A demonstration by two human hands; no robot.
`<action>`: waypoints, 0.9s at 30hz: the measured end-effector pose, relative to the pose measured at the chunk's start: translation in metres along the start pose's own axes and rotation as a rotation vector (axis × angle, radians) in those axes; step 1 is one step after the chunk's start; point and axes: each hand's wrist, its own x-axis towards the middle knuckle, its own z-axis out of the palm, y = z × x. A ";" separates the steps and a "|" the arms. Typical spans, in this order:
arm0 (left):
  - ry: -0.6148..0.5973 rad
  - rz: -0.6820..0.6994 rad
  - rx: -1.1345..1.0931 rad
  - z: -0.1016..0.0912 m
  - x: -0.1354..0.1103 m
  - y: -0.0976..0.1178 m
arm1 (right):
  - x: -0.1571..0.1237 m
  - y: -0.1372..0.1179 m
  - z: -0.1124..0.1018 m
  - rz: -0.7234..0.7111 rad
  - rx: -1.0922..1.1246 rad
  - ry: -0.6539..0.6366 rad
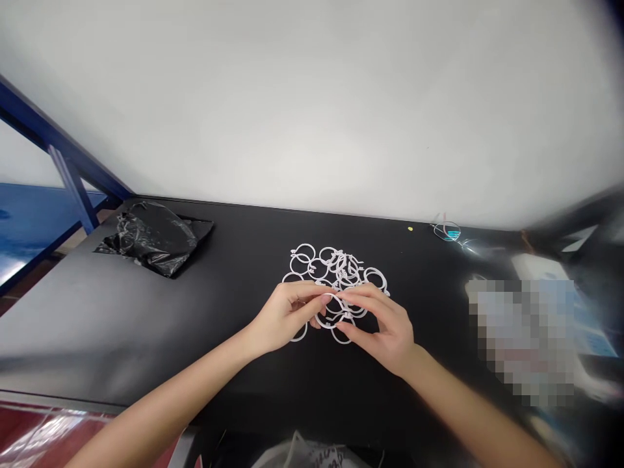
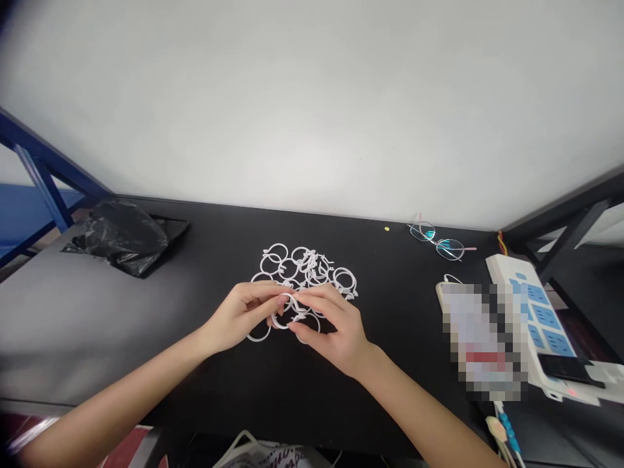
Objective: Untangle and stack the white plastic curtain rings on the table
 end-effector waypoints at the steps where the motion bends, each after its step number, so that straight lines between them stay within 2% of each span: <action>1: -0.009 -0.014 -0.019 0.000 0.000 0.001 | 0.001 -0.001 0.000 0.009 0.034 -0.008; 5: -0.068 -0.103 -0.113 -0.002 0.001 0.004 | 0.004 -0.003 -0.001 0.021 0.059 0.001; 9: -0.051 -0.155 -0.110 -0.002 0.001 0.005 | 0.002 -0.003 0.000 0.007 0.016 0.056; 11: -0.019 -0.073 -0.009 0.000 -0.001 0.004 | 0.000 -0.003 0.002 -0.013 -0.012 0.092; 16: -0.017 0.467 0.586 0.007 -0.010 -0.006 | -0.008 -0.011 0.011 -0.051 -0.078 0.126; 18: -0.002 0.582 0.735 0.010 -0.012 -0.012 | -0.010 -0.018 0.015 -0.081 -0.093 0.109; 23: 0.066 0.692 0.872 0.015 -0.012 -0.019 | -0.011 -0.028 0.020 -0.076 -0.085 0.122; 25: 0.049 0.687 0.901 0.012 -0.010 -0.016 | -0.010 -0.026 0.020 -0.046 -0.076 0.124; 27: 0.060 0.636 0.950 0.001 -0.006 -0.009 | -0.010 -0.020 0.017 -0.020 -0.061 0.117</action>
